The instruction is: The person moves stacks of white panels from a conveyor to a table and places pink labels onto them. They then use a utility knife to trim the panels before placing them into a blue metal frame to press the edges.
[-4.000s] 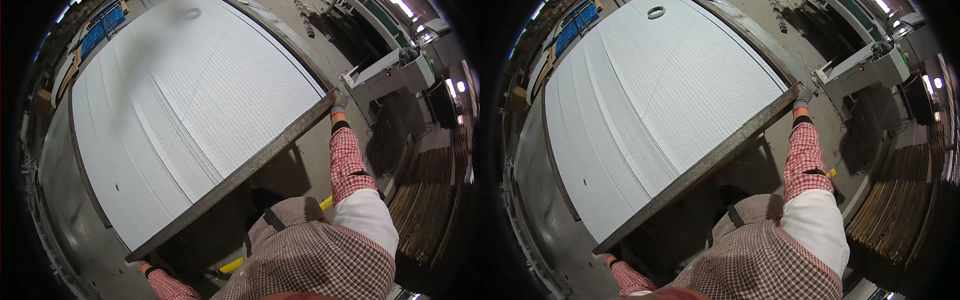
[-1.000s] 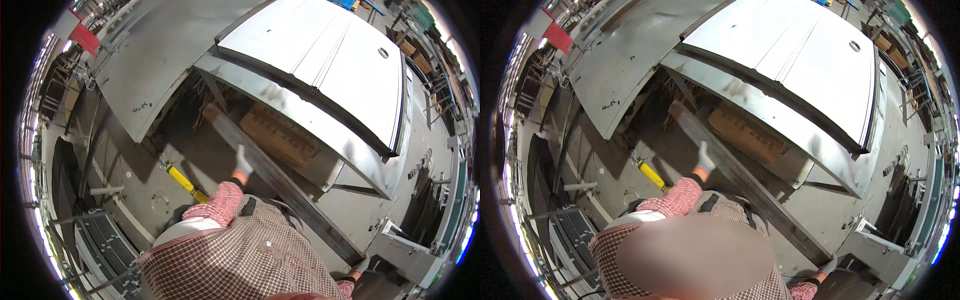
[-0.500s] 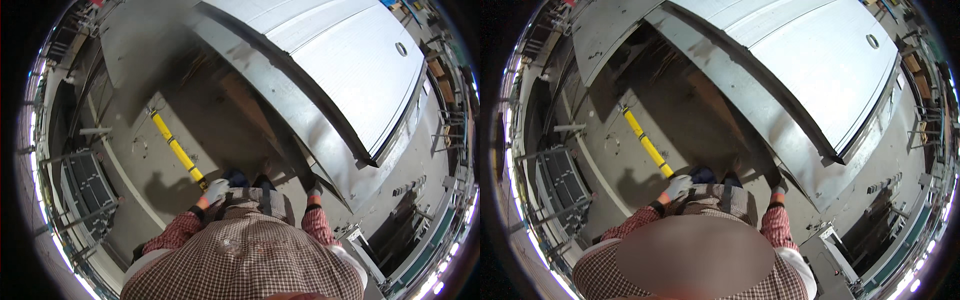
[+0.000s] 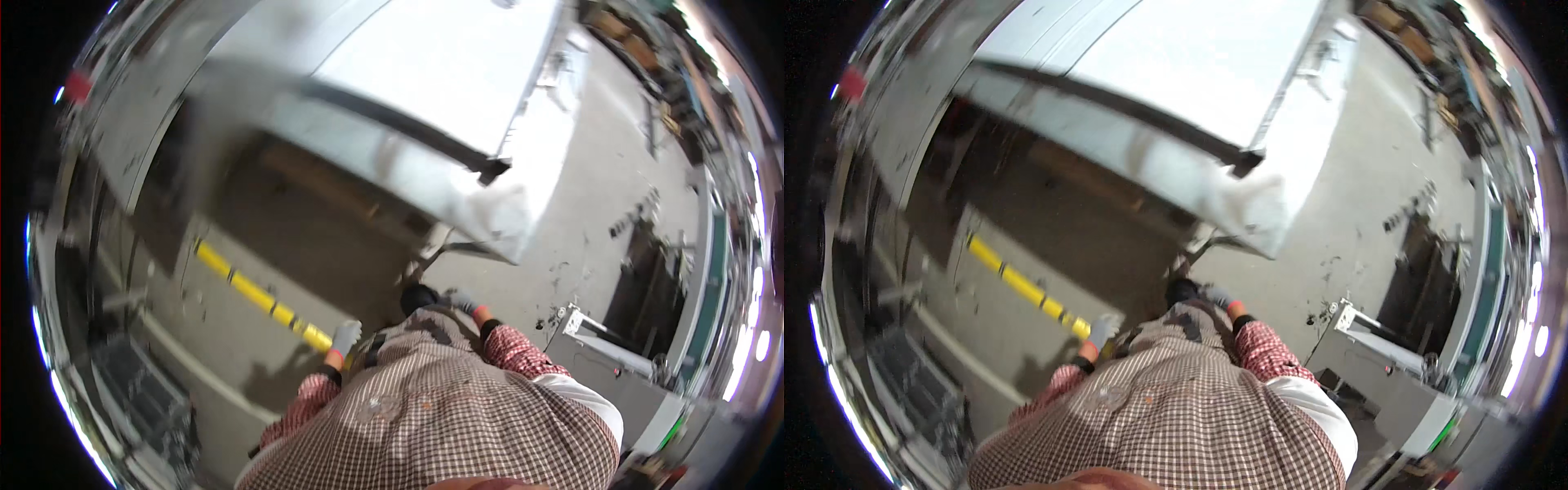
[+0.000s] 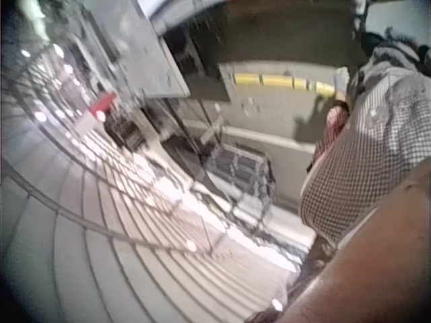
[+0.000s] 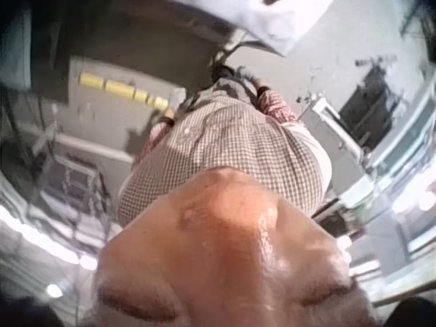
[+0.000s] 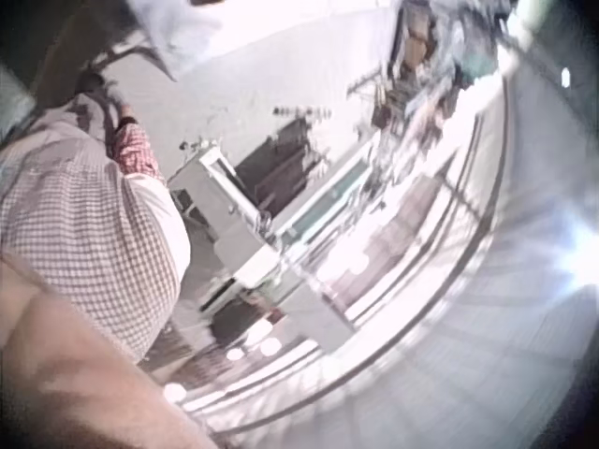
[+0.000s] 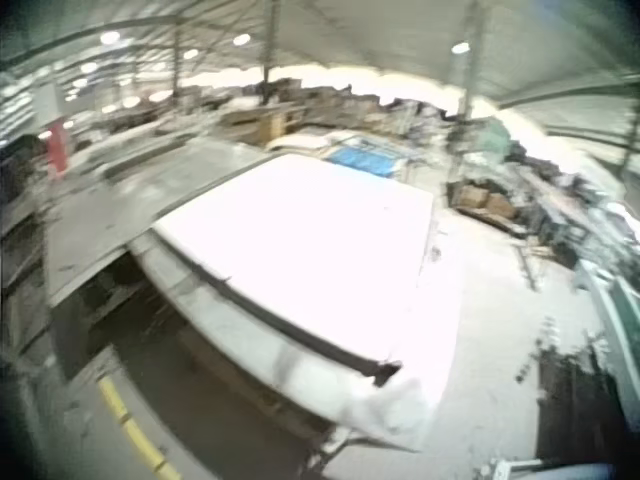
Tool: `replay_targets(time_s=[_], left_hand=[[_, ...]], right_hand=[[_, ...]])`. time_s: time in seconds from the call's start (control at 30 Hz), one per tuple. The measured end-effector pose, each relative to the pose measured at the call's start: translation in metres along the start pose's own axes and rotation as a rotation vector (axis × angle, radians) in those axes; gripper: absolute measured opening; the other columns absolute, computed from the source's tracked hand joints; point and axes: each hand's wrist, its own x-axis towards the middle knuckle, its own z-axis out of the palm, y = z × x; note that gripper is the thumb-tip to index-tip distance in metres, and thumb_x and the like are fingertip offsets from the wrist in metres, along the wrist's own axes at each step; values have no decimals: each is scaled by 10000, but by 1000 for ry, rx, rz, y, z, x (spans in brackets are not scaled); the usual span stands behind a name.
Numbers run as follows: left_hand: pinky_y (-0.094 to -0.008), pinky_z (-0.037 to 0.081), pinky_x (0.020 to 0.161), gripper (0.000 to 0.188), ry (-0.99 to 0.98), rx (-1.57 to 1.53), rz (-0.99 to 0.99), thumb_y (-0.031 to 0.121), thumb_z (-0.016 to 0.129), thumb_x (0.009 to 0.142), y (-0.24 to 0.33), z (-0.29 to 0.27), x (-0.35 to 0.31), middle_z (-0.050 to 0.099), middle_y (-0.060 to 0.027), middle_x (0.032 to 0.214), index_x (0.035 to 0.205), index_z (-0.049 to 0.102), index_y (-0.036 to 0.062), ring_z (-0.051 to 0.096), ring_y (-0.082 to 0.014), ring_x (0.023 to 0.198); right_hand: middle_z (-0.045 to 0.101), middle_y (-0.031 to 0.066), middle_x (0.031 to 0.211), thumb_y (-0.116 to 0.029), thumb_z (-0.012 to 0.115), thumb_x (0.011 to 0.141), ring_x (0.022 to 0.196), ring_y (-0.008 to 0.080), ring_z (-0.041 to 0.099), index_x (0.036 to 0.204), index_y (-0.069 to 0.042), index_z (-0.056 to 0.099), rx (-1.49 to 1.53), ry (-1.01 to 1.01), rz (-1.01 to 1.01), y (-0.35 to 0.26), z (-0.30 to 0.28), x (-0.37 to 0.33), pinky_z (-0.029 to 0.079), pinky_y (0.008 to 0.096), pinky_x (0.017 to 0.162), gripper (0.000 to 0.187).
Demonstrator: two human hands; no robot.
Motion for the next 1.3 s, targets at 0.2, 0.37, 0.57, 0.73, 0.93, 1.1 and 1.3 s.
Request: replay_targets(time_s=[0.2,0.37,0.57,0.73,0.93,1.1,1.3], left_hand=[[-216,424,514,348,14,1150,2,345,564,874,5,330,99,637,-39,791,997,618,23,559,-88,582],[-318,435,887,403,-468,1597,-32,381,510,903,-41,524,235,638,-110,1079,1157,588,77,593,-224,991],[-338,442,893,408,-602,1879,473,363,515,907,-48,706,441,618,-123,1120,1153,571,42,591,-220,992],[-309,470,824,386,-425,1776,888,328,565,859,70,862,611,638,-113,992,1095,590,23,602,-179,869],[-398,476,838,445,475,1925,1254,376,600,769,276,937,751,637,-188,1009,1063,619,43,602,-350,960],[-410,418,942,609,1158,1774,636,422,599,739,381,971,836,520,-239,1230,1193,540,21,505,-355,1144],[-423,437,882,300,1310,1986,884,247,548,796,409,913,868,526,-186,1120,1006,571,33,504,-349,1060]], right_hand=[[624,65,762,-233,484,864,633,187,604,940,-141,657,269,65,639,59,-58,-179,490,306,567,210],[605,22,692,-285,591,843,582,125,554,826,-78,622,368,278,912,152,-128,-310,423,274,500,210],[609,33,682,-183,602,837,567,132,564,772,-42,587,1036,852,964,210,-255,-412,419,248,488,156],[654,49,767,-182,615,797,670,158,617,873,-94,648,617,949,797,389,-300,-472,482,279,556,121],[646,39,764,-253,593,820,643,133,578,881,-93,652,597,781,850,409,-552,-362,455,284,559,181],[617,3,717,-293,589,858,585,75,509,848,-58,642,868,724,877,482,-669,-331,396,240,520,242],[609,-6,703,-257,612,823,596,85,527,825,-66,646,896,831,971,563,-809,-328,391,232,512,194]])
